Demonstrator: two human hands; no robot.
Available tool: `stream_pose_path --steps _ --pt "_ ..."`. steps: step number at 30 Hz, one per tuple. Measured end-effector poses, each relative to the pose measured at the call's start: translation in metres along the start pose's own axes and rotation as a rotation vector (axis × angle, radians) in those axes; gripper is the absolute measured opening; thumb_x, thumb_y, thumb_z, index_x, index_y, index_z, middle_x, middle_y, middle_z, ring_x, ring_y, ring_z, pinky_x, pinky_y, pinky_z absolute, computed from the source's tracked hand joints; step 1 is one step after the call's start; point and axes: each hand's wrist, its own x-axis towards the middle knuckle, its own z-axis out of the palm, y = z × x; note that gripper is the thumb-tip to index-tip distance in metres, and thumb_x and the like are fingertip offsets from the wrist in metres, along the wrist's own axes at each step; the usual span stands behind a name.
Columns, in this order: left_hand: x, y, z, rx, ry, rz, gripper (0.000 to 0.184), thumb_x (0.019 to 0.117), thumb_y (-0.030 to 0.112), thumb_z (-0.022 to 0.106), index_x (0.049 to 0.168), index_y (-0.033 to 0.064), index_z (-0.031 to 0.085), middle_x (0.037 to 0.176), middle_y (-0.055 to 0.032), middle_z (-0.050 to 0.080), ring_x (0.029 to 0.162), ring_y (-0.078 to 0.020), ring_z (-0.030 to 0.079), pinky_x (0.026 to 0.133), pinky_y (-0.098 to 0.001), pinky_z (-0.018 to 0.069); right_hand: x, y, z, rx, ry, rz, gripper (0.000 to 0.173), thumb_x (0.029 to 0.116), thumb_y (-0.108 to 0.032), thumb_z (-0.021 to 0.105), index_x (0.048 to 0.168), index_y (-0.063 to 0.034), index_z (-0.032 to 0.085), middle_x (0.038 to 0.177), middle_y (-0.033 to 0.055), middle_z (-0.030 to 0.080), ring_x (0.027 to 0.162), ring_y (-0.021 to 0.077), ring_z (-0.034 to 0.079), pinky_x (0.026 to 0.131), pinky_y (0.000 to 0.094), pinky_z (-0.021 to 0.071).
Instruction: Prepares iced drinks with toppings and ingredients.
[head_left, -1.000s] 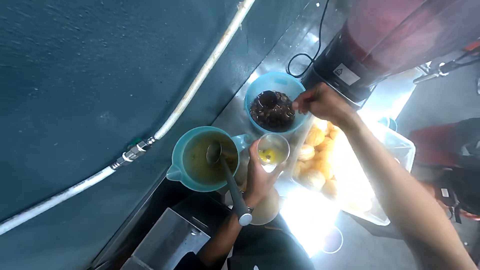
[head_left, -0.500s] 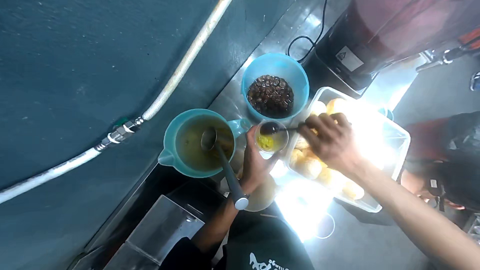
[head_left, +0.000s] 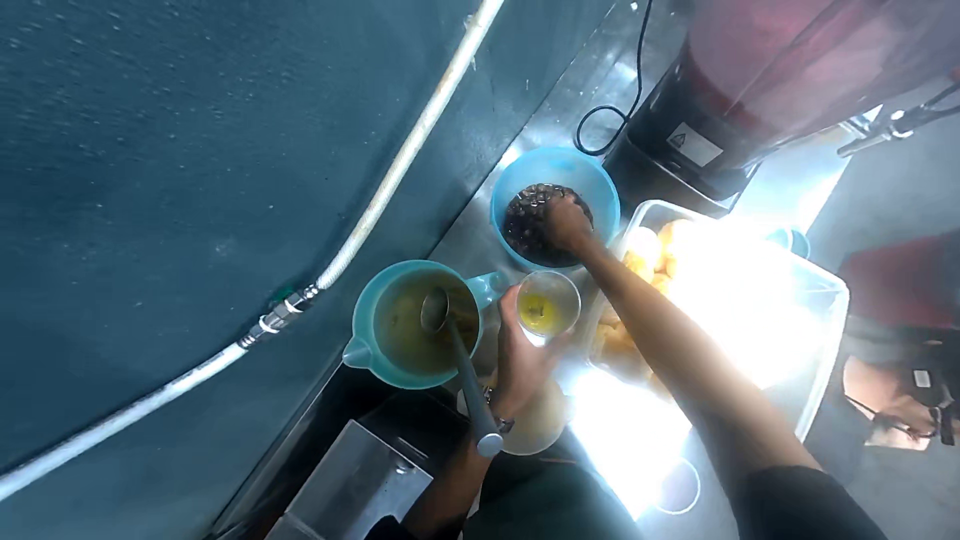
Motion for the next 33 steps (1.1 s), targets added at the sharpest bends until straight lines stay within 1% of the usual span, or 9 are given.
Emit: stream_pose_path --steps 3,8,10,14,20,25,28,30,33 --pt "0.0 0.001 0.001 -0.006 -0.001 -0.009 0.099 0.0753 0.032 0.09 0.15 0.0006 0.034 0.144 -0.0171 0.055 0.133 -0.0198 0.055 0.112 -0.0363 0.0477 0.008 0.009 0.007 0.038 -0.013 -0.001 0.028 0.0983 -0.019 0.064 0.117 0.0023 0.065 0.12 0.0278 0.064 0.112 0.0448 0.065 0.088 0.0611 0.0538" --pt "0.0 0.002 0.001 0.028 -0.002 0.004 0.097 0.0763 0.035 0.089 0.149 -0.0001 0.035 0.143 -0.0174 0.056 0.133 -0.0203 0.055 0.111 -0.037 0.0472 0.005 0.025 -0.008 0.185 0.005 -0.077 0.035 0.0966 -0.026 0.069 0.113 0.0046 0.067 0.117 0.028 0.065 0.113 0.044 0.064 0.095 0.0622 0.0502" --pt "0.001 0.002 0.001 0.025 0.007 0.016 0.097 0.0761 0.035 0.089 0.149 -0.0008 0.036 0.142 -0.0173 0.057 0.133 -0.0206 0.055 0.111 -0.0372 0.0474 -0.002 0.033 -0.02 0.264 0.028 -0.152 0.026 0.096 -0.024 0.07 0.103 0.0007 0.073 0.106 0.0221 0.07 0.101 0.0374 0.068 0.091 0.0592 0.0522" --pt "0.001 0.006 0.002 0.003 0.013 0.019 0.097 0.076 0.034 0.089 0.148 -0.0026 0.035 0.14 -0.0184 0.058 0.132 -0.0196 0.056 0.111 -0.0355 0.0474 -0.026 0.042 -0.051 0.425 0.023 -0.291 0.015 0.0965 -0.015 0.066 0.092 -0.0042 0.076 0.083 0.0085 0.072 0.073 0.0185 0.067 0.076 0.0437 0.0566" --pt "0.0 0.005 0.0 -0.013 0.006 -0.01 0.097 0.0779 0.034 0.087 0.149 -0.0019 0.033 0.143 -0.0182 0.056 0.134 -0.022 0.054 0.112 -0.0384 0.0465 -0.092 0.052 -0.1 0.477 0.063 -0.398 0.02 0.0995 -0.019 0.065 0.092 -0.0027 0.074 0.078 0.005 0.069 0.068 0.0121 0.063 0.07 0.035 0.0555" --pt "0.0 0.002 0.002 -0.009 0.024 0.003 0.095 0.0767 0.031 0.089 0.148 0.0007 0.035 0.142 -0.0166 0.057 0.132 -0.0227 0.055 0.11 -0.0398 0.0475 -0.156 0.064 -0.109 0.352 0.116 -0.46 0.019 0.0996 -0.021 0.066 0.09 -0.0066 0.074 0.073 0.0021 0.067 0.063 0.0107 0.063 0.064 0.0337 0.0549" --pt "0.0 0.005 0.001 0.0 0.021 0.005 0.095 0.0758 0.031 0.09 0.148 0.0012 0.035 0.141 -0.0169 0.057 0.132 -0.0221 0.056 0.11 -0.0391 0.0476 -0.205 0.056 -0.079 0.158 0.218 -0.44 0.012 0.0987 -0.016 0.067 0.094 -0.0068 0.072 0.082 0.0089 0.069 0.07 0.0244 0.067 0.065 0.0486 0.0568" --pt "0.0 0.005 0.0 0.005 0.016 0.013 0.096 0.0751 0.029 0.09 0.149 0.0005 0.035 0.141 -0.0176 0.057 0.131 -0.0225 0.056 0.11 -0.04 0.0479 -0.22 0.058 -0.047 -0.138 0.354 -0.616 0.01 0.0986 -0.01 0.063 0.098 -0.0036 0.071 0.09 0.0127 0.066 0.081 0.0302 0.066 0.069 0.0483 0.0555" --pt "-0.002 0.004 -0.001 0.014 0.008 0.011 0.099 0.0738 0.027 0.092 0.15 0.0025 0.034 0.141 -0.0163 0.057 0.131 -0.0216 0.057 0.11 -0.0409 0.048 -0.227 0.063 -0.026 -0.465 0.611 -0.894 0.015 0.1006 -0.004 0.053 0.102 -0.0022 0.068 0.096 0.0164 0.065 0.083 0.0332 0.063 0.07 0.0466 0.0483"
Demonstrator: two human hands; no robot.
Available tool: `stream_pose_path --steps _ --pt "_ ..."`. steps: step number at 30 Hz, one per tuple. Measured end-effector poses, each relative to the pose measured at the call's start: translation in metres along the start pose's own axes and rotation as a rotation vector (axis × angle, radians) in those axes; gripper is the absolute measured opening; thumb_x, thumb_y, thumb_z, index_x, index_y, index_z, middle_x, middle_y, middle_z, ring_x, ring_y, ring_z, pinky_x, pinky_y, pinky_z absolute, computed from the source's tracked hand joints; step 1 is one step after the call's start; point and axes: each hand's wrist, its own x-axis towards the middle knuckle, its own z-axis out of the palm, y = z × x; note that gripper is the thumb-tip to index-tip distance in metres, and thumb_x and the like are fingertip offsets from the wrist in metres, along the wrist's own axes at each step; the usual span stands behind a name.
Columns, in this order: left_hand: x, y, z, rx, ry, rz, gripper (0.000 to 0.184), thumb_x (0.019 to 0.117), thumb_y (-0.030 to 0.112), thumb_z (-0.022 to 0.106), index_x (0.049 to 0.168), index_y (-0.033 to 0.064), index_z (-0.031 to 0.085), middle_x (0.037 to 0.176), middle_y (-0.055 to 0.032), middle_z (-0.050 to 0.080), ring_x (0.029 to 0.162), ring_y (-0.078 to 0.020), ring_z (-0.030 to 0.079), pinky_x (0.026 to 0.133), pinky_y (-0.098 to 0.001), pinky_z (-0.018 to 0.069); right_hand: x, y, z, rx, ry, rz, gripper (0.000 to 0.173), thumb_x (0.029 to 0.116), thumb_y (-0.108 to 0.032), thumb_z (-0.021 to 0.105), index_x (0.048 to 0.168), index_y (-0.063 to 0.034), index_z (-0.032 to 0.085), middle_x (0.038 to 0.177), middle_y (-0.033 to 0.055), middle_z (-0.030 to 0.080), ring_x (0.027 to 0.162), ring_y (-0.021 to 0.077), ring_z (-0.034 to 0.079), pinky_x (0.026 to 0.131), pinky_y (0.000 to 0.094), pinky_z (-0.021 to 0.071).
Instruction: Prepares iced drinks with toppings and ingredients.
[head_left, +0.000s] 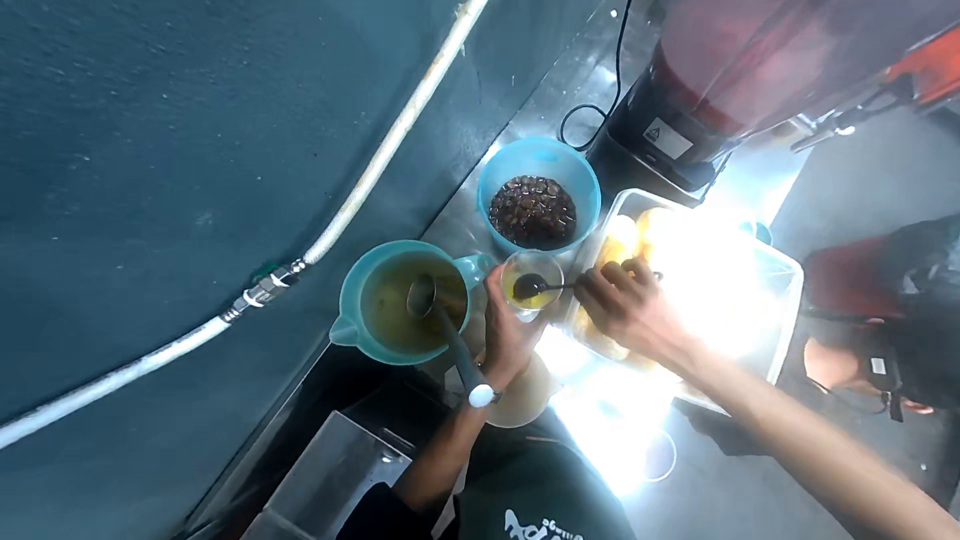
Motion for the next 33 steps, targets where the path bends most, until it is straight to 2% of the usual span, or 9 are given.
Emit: stream_pose_path --steps 6,9,11,16,21,24,28,30,33 --pt "0.002 0.0 0.001 0.035 -0.029 0.015 0.097 0.0772 0.031 0.09 0.15 0.0045 0.032 0.144 -0.0168 0.055 0.132 -0.0237 0.056 0.109 -0.0424 0.0487 0.049 0.042 0.018 -0.193 0.084 0.192 0.015 0.0958 0.005 0.055 0.105 0.0031 0.068 0.1 0.0241 0.066 0.09 0.042 0.066 0.073 0.0548 0.0501" --pt "-0.002 -0.005 -0.002 0.047 -0.085 0.056 0.094 0.0824 0.037 0.086 0.152 0.0063 0.03 0.148 -0.0139 0.052 0.137 -0.0233 0.052 0.11 -0.0428 0.0487 0.078 0.07 0.044 -0.101 -0.041 0.245 0.03 0.1014 -0.001 0.05 0.128 0.0016 0.063 0.12 0.0247 0.065 0.117 0.0446 0.06 0.1 0.0624 0.0441" --pt "-0.002 -0.005 -0.002 0.031 -0.089 0.09 0.095 0.0824 0.034 0.086 0.152 0.006 0.029 0.149 -0.0139 0.051 0.138 -0.0231 0.051 0.112 -0.0423 0.0478 0.087 0.079 0.041 0.039 -0.038 0.295 0.038 0.1053 -0.011 0.049 0.142 -0.0074 0.058 0.133 0.0173 0.064 0.132 0.0387 0.055 0.115 0.0614 0.0338" --pt "-0.004 -0.007 -0.001 -0.006 -0.069 0.142 0.097 0.08 0.032 0.088 0.152 0.0051 0.029 0.148 -0.0137 0.053 0.137 -0.0224 0.052 0.111 -0.0417 0.0484 0.055 0.079 0.007 0.342 -0.005 0.596 0.027 0.1032 -0.02 0.054 0.121 -0.0072 0.071 0.116 0.0153 0.069 0.11 0.0327 0.067 0.093 0.0539 0.0538" --pt "-0.011 0.001 -0.005 0.006 -0.112 0.144 0.097 0.0796 0.033 0.088 0.152 0.0066 0.029 0.149 -0.0122 0.052 0.138 -0.0209 0.051 0.112 -0.0418 0.0469 -0.053 0.114 -0.017 0.199 -0.299 1.187 0.043 0.102 -0.04 0.057 0.114 -0.0004 0.069 0.115 0.029 0.068 0.111 0.0506 0.064 0.088 0.0728 0.048" --pt "-0.02 0.021 -0.007 0.021 -0.131 0.127 0.101 0.0757 0.032 0.091 0.154 0.0079 0.032 0.149 -0.0128 0.05 0.137 -0.0196 0.051 0.113 -0.0406 0.0467 -0.131 0.14 0.009 0.216 -0.382 1.27 0.062 0.1005 -0.052 0.058 0.127 0.0039 0.065 0.124 0.034 0.064 0.12 0.0546 0.058 0.098 0.0748 0.0434" --pt "-0.033 0.052 -0.009 0.001 -0.202 0.14 0.103 0.0723 0.029 0.094 0.153 0.0072 0.034 0.147 -0.0143 0.052 0.133 -0.0192 0.055 0.11 -0.0393 0.0497 -0.172 0.153 0.03 0.325 -0.294 1.319 0.051 0.1011 -0.042 0.062 0.126 0.0025 0.066 0.12 0.0334 0.065 0.116 0.0526 0.061 0.099 0.0731 0.0438" --pt "-0.04 0.064 -0.016 -0.05 -0.225 0.212 0.101 0.0716 0.025 0.094 0.153 0.0064 0.036 0.147 -0.013 0.052 0.133 -0.0172 0.055 0.11 -0.0367 0.0505 -0.167 0.15 0.009 0.396 -0.199 1.36 0.046 0.1022 -0.037 0.061 0.123 0.0035 0.065 0.114 0.0316 0.066 0.108 0.048 0.064 0.093 0.0703 0.047" --pt "-0.049 0.077 -0.031 -0.128 -0.258 0.346 0.098 0.0725 0.025 0.093 0.15 0.0015 0.038 0.149 -0.0146 0.052 0.137 -0.0212 0.052 0.114 -0.0394 0.0483 -0.149 0.149 -0.043 0.615 -0.004 1.275 0.037 0.1036 -0.032 0.058 0.122 0.0 0.059 0.104 0.0146 0.065 0.085 0.0192 0.064 0.079 0.045 0.057"
